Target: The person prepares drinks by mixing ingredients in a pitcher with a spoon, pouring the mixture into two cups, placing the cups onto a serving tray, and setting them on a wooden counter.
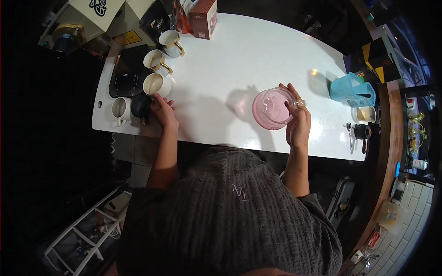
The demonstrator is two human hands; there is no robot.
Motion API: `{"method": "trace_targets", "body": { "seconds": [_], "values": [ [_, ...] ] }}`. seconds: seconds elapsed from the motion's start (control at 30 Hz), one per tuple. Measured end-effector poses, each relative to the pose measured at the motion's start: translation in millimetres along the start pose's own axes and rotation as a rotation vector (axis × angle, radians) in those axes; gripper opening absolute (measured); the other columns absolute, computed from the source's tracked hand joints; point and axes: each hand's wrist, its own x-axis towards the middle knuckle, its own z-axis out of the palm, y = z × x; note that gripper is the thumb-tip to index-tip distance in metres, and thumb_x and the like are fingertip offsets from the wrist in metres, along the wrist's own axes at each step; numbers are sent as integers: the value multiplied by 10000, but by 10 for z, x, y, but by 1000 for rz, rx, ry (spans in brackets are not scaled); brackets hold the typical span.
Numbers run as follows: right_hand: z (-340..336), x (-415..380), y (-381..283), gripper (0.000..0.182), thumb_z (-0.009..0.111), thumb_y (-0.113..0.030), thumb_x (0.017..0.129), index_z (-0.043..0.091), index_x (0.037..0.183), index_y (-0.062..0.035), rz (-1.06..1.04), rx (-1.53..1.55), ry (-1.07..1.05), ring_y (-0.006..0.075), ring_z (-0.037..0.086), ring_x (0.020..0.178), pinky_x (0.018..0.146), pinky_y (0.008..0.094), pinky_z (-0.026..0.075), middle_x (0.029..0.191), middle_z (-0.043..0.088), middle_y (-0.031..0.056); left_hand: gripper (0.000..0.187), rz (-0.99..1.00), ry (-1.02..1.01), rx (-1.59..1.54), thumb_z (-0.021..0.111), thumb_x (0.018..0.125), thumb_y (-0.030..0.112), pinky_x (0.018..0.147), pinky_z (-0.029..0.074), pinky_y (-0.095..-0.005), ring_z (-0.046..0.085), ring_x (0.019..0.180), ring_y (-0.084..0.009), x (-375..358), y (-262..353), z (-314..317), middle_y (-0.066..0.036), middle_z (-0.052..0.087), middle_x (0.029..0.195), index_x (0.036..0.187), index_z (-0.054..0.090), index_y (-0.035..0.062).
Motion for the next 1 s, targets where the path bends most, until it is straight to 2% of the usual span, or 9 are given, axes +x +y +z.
{"method": "trace_targets", "body": {
  "seconds": [0.07, 0.13, 0.3, 0.33, 0.37, 0.43, 0.6, 0.8, 1.0],
  "values": [
    [33, -1, -21, 565, 399, -135, 811, 424, 1327, 94, 3, 20, 3, 243, 440, 1243, 1059, 361, 249, 1327, 513, 198, 485, -19, 54, -6, 465, 949, 480, 557, 455, -258, 592, 704, -129, -4, 2, -9, -67, 576, 942, 1121, 490, 28],
    [45, 10, -28, 562, 402, -142, 813, 430, 1323, 94, 6, 38, 4, 241, 442, 1239, 1057, 365, 248, 1327, 513, 196, 472, -34, -89, -29, 459, 957, 469, 558, 452, -241, 594, 718, -120, 24, -42, -52, -60, 569, 921, 1120, 501, 28],
    [16, 154, -47, 541, 401, -185, 835, 456, 1293, 98, 22, 9, -13, 242, 438, 1247, 1060, 397, 228, 1340, 499, 205, 408, -32, -159, -100, 472, 966, 428, 526, 409, -215, 531, 640, -91, -193, 37, -165, -26, 523, 820, 1076, 516, 38],
    [46, 176, -120, 557, 405, -111, 812, 428, 1319, 120, 20, 42, 14, 243, 474, 1194, 1054, 331, 296, 1302, 526, 209, 381, -63, -161, -119, 482, 965, 417, 513, 389, -206, 500, 604, -79, -303, 100, -210, -12, 505, 776, 1023, 532, 44],
    [44, 214, -142, 557, 405, -111, 812, 428, 1319, 120, 17, 46, 13, 243, 474, 1194, 1054, 331, 296, 1302, 526, 209, 381, -58, -161, -119, 482, 965, 417, 513, 389, -206, 500, 604, -79, -394, 153, -267, -12, 505, 776, 1023, 532, 44],
    [-11, 342, -162, 441, 385, -158, 872, 520, 1211, 91, -62, -125, 20, 241, 460, 1233, 1021, 393, 298, 1379, 471, 177, 335, 23, -289, 9, 499, 967, 390, 495, 339, -198, 442, 554, -61, -565, 268, -387, 16, 463, 675, 896, 542, 65],
    [166, 652, -580, 498, 402, -187, 860, 524, 1254, 92, -191, -169, 1, 205, 509, 1131, 1025, 318, 319, 1275, 556, 179, 311, 45, -595, 23, 511, 973, 333, 489, 308, -201, 410, 538, -44, -850, 675, -505, 36, 427, 606, 798, 526, 77],
    [398, 928, -1023, 448, 393, -177, 862, 565, 1148, 122, -424, -227, -214, 187, 556, 1047, 967, 303, 387, 1263, 565, 181, 304, 69, -812, 93, 520, 973, 250, 503, 281, -203, 350, 541, -33, -1145, 1043, -433, 47, 403, 606, 722, 501, 78],
    [588, 1050, -1198, 376, 432, -134, 821, 600, 1024, 134, -479, -259, -404, 219, 577, 1041, 941, 318, 424, 1255, 568, 198, 325, 47, -924, 54, 523, 970, 254, 498, 261, -206, 333, 538, -27, -1295, 1087, -322, 61, 391, 603, 698, 496, 77]
  ]
}}
